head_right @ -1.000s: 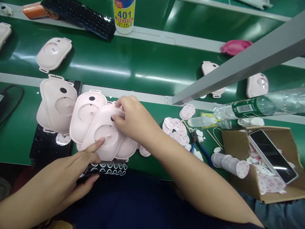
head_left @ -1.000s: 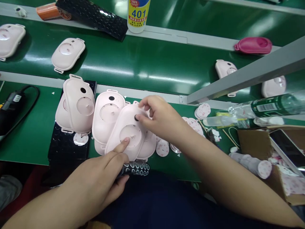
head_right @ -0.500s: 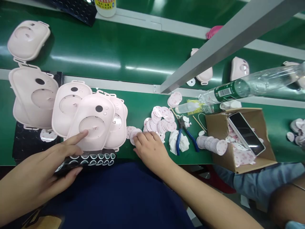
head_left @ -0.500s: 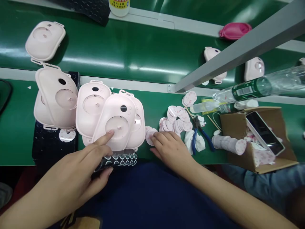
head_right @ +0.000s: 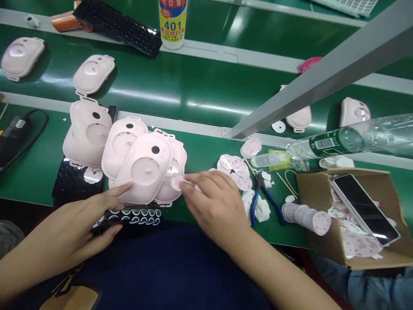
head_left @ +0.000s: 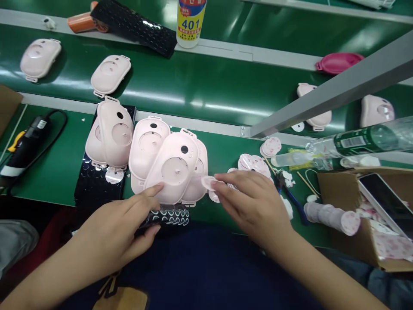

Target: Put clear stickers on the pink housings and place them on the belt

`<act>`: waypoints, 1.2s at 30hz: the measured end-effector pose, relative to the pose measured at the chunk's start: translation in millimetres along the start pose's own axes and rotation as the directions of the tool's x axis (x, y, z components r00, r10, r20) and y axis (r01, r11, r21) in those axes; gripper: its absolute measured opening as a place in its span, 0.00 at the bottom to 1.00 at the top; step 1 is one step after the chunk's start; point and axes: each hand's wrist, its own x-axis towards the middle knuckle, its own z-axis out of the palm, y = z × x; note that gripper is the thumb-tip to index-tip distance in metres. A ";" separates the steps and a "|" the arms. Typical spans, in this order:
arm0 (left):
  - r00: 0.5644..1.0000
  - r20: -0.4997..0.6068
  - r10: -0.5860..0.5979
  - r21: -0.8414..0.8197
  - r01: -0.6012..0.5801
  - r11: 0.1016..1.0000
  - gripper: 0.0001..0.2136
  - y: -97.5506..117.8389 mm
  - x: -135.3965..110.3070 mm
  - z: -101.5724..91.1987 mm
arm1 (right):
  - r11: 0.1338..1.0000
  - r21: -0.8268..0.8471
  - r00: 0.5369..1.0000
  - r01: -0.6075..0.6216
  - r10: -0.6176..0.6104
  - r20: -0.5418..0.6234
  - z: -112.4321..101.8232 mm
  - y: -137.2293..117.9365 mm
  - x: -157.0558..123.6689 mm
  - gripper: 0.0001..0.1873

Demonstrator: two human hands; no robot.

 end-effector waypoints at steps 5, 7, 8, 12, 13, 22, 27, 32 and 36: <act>1.000 -0.010 -0.016 -0.003 0.016 1.000 0.06 1.6 -0.7 1.8 | 0.975 0.053 0.976 0.216 -0.214 -0.026 18.3 -12.4 42.6 0.16; 1.000 0.001 -0.022 -0.008 0.022 1.000 0.06 0.8 -1.4 1.5 | 0.969 0.077 0.968 0.235 -0.241 0.075 30.0 -8.8 47.9 0.16; 1.000 0.004 -0.025 -0.016 0.025 1.000 0.06 -0.1 -2.0 1.2 | 0.965 0.085 0.961 0.250 -0.258 0.100 34.5 -6.1 47.2 0.17; 1.000 0.018 -0.015 -0.052 0.016 0.999 0.07 -5.2 -3.4 -1.2 | 0.961 0.030 0.957 0.274 -0.276 0.089 44.6 -0.9 30.6 0.30; 1.000 0.022 -0.014 -0.054 0.015 0.998 0.07 -6.5 -3.2 -1.9 | 0.966 0.006 0.962 0.260 -0.260 0.088 46.4 -2.2 25.7 0.32; 0.999 0.033 0.016 -0.095 -0.013 0.995 0.07 -14.9 -3.6 -3.1 | 0.983 0.177 0.997 0.043 -0.032 -0.070 47.7 -5.3 15.0 0.36; 1.000 0.018 0.020 -0.130 -0.018 0.991 0.07 -18.5 -6.4 -0.8 | 0.710 0.565 0.900 -0.420 0.405 0.160 44.8 -0.8 29.7 0.37; 0.999 0.034 0.030 -0.186 -0.023 0.982 0.09 -19.0 -2.9 -1.3 | 0.116 0.840 0.771 -0.530 0.478 0.420 51.2 -14.9 51.1 0.46; 0.999 0.040 0.020 -0.212 -0.011 0.977 0.10 -21.6 -4.1 -3.3 | -0.066 0.849 0.781 -0.524 0.361 0.510 42.8 -26.4 58.6 0.22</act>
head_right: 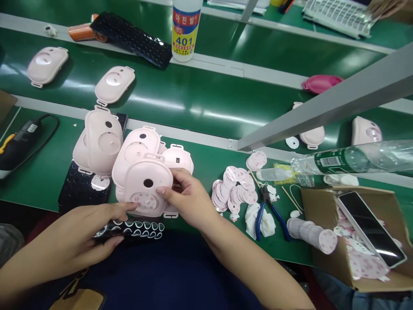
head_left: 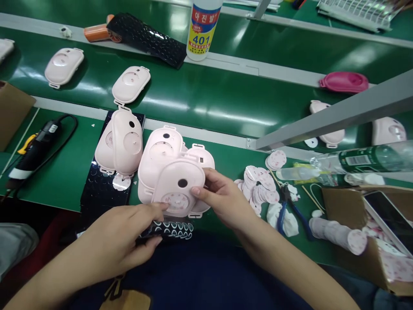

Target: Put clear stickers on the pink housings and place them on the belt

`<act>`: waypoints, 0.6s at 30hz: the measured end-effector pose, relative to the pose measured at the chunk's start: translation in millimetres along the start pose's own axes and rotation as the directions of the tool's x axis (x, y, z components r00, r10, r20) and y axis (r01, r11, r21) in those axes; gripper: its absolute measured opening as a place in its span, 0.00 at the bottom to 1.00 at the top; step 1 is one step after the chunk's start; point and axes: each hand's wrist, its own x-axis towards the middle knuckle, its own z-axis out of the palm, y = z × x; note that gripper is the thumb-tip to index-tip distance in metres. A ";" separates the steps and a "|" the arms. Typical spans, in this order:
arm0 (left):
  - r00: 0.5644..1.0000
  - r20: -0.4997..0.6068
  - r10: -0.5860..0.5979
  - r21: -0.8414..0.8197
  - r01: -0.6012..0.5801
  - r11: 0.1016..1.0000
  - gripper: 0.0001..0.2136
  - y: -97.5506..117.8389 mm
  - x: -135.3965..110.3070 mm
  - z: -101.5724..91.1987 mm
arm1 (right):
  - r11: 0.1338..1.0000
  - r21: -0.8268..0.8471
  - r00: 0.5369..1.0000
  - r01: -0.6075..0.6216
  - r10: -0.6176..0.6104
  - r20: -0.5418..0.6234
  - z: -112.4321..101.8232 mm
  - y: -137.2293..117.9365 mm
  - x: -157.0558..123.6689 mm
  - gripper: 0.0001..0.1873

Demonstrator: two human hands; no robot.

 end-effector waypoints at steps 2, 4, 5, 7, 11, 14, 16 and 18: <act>1.000 -0.017 0.015 0.000 -0.015 1.000 0.09 -2.4 -3.3 -2.6 | 0.998 0.059 1.000 0.016 -0.017 0.014 -4.4 -12.8 -2.4 0.19; 0.997 -0.058 0.043 0.006 -0.042 0.999 0.08 -5.1 -7.1 -6.0 | 0.995 0.090 0.999 0.041 -0.039 -0.027 -19.6 -30.9 3.8 0.18; 0.995 -0.085 0.051 0.011 -0.050 0.999 0.09 -6.4 -8.8 -7.7 | 0.993 0.092 0.995 0.075 -0.069 -0.073 -31.0 -41.0 12.6 0.17; 0.991 -0.127 0.044 0.026 -0.041 0.999 0.10 -8.7 -10.9 -10.1 | 0.979 0.077 0.965 0.188 -0.170 -0.202 -57.7 -59.5 43.7 0.15; 0.987 -0.155 -0.036 0.056 0.045 0.997 0.11 -11.4 -8.4 -10.2 | 0.967 0.097 0.834 0.237 -0.151 -0.531 -103.1 -72.6 141.1 0.07; 0.979 -0.118 -0.165 0.056 0.173 0.983 0.10 -13.4 -3.2 -8.5 | 0.985 0.097 0.760 0.143 -0.047 -0.648 -117.4 -60.6 202.6 0.04; 0.969 -0.092 -0.231 0.064 0.238 0.969 0.11 -16.2 -0.3 -7.2 | 0.995 0.077 0.749 0.062 0.005 -0.663 -120.5 -51.2 222.9 0.06; 0.963 -0.083 -0.258 0.072 0.264 0.962 0.14 -20.0 1.3 -5.7 | 0.998 -0.044 0.750 -0.043 0.003 -0.661 -122.2 -46.3 223.6 0.12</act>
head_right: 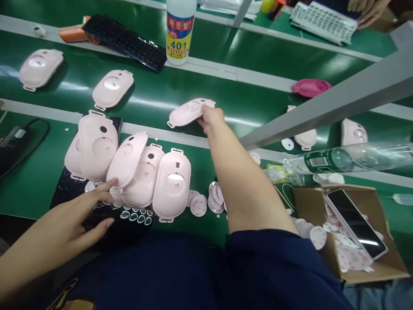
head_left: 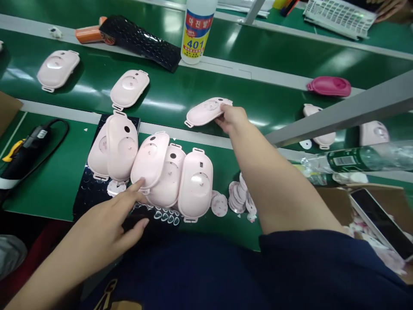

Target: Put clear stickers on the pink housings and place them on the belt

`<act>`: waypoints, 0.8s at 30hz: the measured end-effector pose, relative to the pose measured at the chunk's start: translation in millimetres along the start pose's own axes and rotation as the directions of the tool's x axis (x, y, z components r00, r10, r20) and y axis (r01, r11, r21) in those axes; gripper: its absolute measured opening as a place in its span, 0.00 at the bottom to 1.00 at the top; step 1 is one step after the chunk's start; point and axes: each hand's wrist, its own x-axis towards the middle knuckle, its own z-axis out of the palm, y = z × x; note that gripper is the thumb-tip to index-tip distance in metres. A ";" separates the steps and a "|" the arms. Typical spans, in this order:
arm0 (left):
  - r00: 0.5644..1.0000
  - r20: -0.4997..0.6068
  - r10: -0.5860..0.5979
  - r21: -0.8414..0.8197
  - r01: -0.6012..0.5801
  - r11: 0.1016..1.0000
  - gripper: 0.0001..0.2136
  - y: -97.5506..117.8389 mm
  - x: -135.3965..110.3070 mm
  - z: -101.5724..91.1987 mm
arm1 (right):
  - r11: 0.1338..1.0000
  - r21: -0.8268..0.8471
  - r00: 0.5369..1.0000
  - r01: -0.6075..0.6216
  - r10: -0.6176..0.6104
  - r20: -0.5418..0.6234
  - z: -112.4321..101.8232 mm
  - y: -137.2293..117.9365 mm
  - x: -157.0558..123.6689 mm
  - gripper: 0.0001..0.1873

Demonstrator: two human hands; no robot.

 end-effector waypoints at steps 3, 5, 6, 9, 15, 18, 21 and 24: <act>1.000 0.005 -0.006 0.003 0.006 1.000 0.16 -4.8 2.2 1.9 | 0.901 -0.408 0.989 0.148 -0.146 0.035 -24.3 0.0 -27.2 0.29; 1.000 0.015 0.014 0.010 -0.014 1.000 0.17 -7.1 4.0 1.9 | 0.725 -0.614 0.948 0.314 -0.275 0.160 -51.8 1.5 -65.3 0.34; 0.999 0.019 0.030 0.017 -0.031 0.999 0.17 -8.0 5.3 1.6 | 0.634 -0.655 0.910 0.412 -0.315 0.268 -66.7 5.1 -89.3 0.30; 0.996 0.003 0.086 0.032 -0.086 0.996 0.17 -10.3 10.0 0.8 | 0.352 -0.622 0.709 0.700 -0.231 0.667 -108.5 32.4 -167.0 0.12; 0.990 -0.006 0.143 0.020 -0.143 0.990 0.16 -9.9 12.9 1.6 | -0.155 -0.500 0.460 0.852 -0.233 0.857 -152.7 104.6 -248.2 0.14; 0.992 -0.018 0.125 0.027 -0.125 0.992 0.13 -7.7 12.0 1.4 | -0.179 -0.482 0.427 0.858 -0.273 0.862 -159.0 110.4 -247.5 0.18; 0.995 -0.041 0.091 0.039 -0.089 0.995 0.12 -9.5 14.5 3.5 | -0.176 -0.443 0.388 0.879 -0.276 0.879 -159.7 104.4 -243.7 0.19; 0.996 -0.018 0.085 0.048 -0.084 0.995 0.13 -14.2 19.5 8.5 | -0.168 -0.457 0.402 0.873 -0.279 0.872 -157.0 101.3 -243.1 0.18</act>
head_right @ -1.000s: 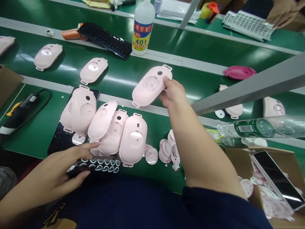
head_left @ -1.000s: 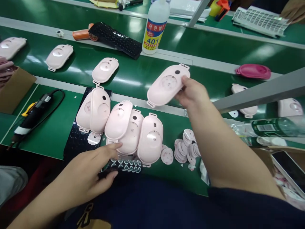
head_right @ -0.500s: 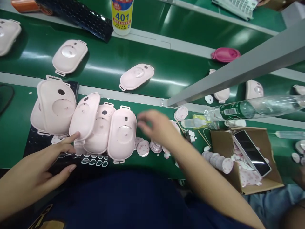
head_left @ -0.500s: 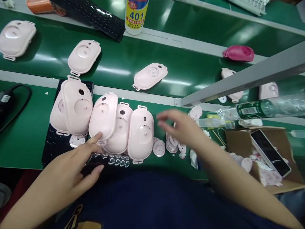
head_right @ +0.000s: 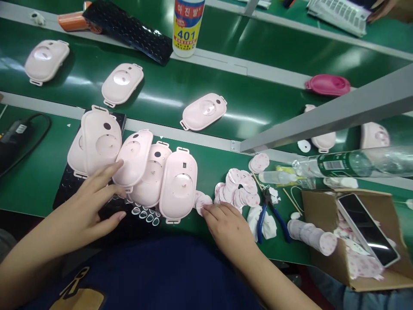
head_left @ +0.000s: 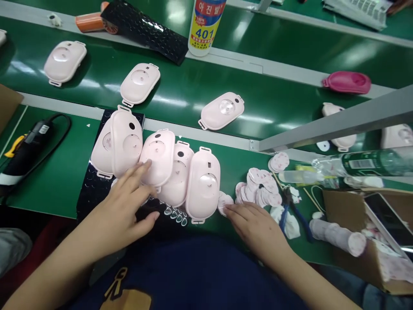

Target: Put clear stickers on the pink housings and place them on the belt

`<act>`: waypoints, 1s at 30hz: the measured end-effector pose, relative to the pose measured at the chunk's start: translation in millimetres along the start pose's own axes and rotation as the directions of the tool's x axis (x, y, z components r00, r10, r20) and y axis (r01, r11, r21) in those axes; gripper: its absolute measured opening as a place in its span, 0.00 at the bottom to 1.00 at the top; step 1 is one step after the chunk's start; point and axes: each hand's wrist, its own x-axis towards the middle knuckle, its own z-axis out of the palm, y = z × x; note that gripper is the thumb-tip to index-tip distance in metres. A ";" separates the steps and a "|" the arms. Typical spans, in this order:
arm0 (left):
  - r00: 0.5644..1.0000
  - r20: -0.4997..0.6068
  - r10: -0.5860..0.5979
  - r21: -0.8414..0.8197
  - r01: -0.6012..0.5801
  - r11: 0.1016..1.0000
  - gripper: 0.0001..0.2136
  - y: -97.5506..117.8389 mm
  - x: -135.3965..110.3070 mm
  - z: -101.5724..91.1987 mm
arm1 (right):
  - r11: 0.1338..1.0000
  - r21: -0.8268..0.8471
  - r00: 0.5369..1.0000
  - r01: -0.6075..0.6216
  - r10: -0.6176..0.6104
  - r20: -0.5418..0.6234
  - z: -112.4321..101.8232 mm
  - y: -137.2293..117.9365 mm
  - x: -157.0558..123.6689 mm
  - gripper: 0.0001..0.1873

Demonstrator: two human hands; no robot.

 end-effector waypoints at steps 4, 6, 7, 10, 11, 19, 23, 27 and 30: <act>0.998 0.061 0.026 -0.006 -0.026 1.000 0.13 -1.1 2.3 5.7 | 0.994 0.107 0.997 -0.018 0.010 0.076 -0.6 5.5 4.4 0.11; 0.996 0.081 0.042 -0.008 -0.042 0.999 0.12 2.5 0.7 6.3 | 0.984 0.177 0.993 -0.006 -0.014 0.113 -7.7 13.4 9.9 0.11; 0.995 0.088 0.052 -0.007 -0.052 0.999 0.11 5.1 -0.5 6.4 | 0.979 0.203 0.994 -0.003 -0.019 0.105 -14.3 17.3 14.6 0.12; 0.994 0.085 0.073 0.006 -0.073 0.997 0.09 13.2 -3.8 7.4 | 0.958 0.287 0.999 -0.015 0.027 -0.037 -42.9 22.2 38.5 0.12; 0.994 0.075 0.077 0.013 -0.078 0.997 0.08 15.5 -4.5 8.0 | 0.944 0.331 0.994 -0.012 0.048 -0.100 -53.4 20.6 49.5 0.12; 0.998 0.049 0.044 0.070 -0.047 0.996 0.09 20.9 -3.9 14.8 | 0.693 0.709 0.960 -0.128 0.267 -0.089 -77.5 -2.0 159.1 0.11; 0.997 0.056 0.044 0.092 -0.049 0.995 0.11 20.8 -1.8 16.3 | 0.647 0.723 0.970 -0.242 0.182 0.161 -73.1 1.8 217.5 0.11; 0.998 0.046 0.052 0.106 -0.057 0.993 0.11 20.5 0.0 16.7 | 0.950 0.284 0.975 0.132 -0.176 0.137 -72.3 1.0 260.6 0.10; 0.998 0.037 0.052 0.092 -0.055 0.994 0.11 19.1 0.6 16.6 | 0.876 0.065 0.838 0.477 -0.476 0.268 -79.1 3.3 273.5 0.16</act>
